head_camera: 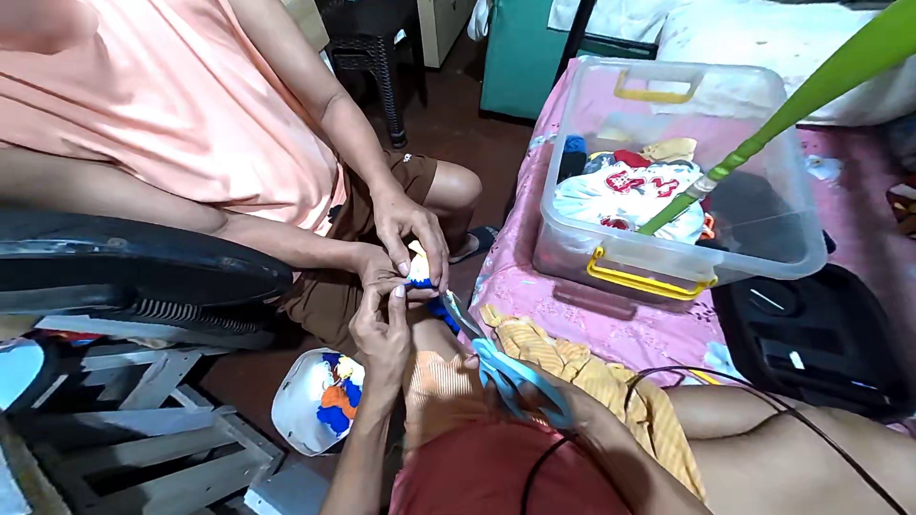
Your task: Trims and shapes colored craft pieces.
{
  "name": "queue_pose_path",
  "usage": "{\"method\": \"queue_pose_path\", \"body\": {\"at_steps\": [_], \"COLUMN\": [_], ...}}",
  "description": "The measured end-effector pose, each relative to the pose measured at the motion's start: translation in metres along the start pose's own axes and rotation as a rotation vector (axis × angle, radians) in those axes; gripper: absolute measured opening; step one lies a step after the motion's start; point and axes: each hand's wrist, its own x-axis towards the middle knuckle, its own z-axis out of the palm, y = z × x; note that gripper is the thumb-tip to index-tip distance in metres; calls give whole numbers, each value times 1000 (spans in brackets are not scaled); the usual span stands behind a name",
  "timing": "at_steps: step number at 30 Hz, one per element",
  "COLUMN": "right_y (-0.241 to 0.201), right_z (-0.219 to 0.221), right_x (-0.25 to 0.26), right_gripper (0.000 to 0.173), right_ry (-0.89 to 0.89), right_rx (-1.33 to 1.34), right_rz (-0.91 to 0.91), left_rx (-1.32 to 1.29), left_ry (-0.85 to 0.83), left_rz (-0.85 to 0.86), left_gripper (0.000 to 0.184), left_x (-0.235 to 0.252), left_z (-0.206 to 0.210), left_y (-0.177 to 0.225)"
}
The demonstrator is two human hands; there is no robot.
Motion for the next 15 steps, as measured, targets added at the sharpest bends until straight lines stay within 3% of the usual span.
{"method": "queue_pose_path", "body": {"at_steps": [9,15], "right_y": [2,-1], "right_z": [-12,-18], "right_x": [22,31], "right_gripper": [74,82], "right_ry": [-52,-42], "right_rx": [193,143], "right_rz": [158,173], "left_rx": [123,221], "left_ry": [23,-8], "left_rz": [60,105], "left_gripper": [16,19], "left_x": [-12,-14], "left_z": [2,5], "left_y": [-12,-14]}}
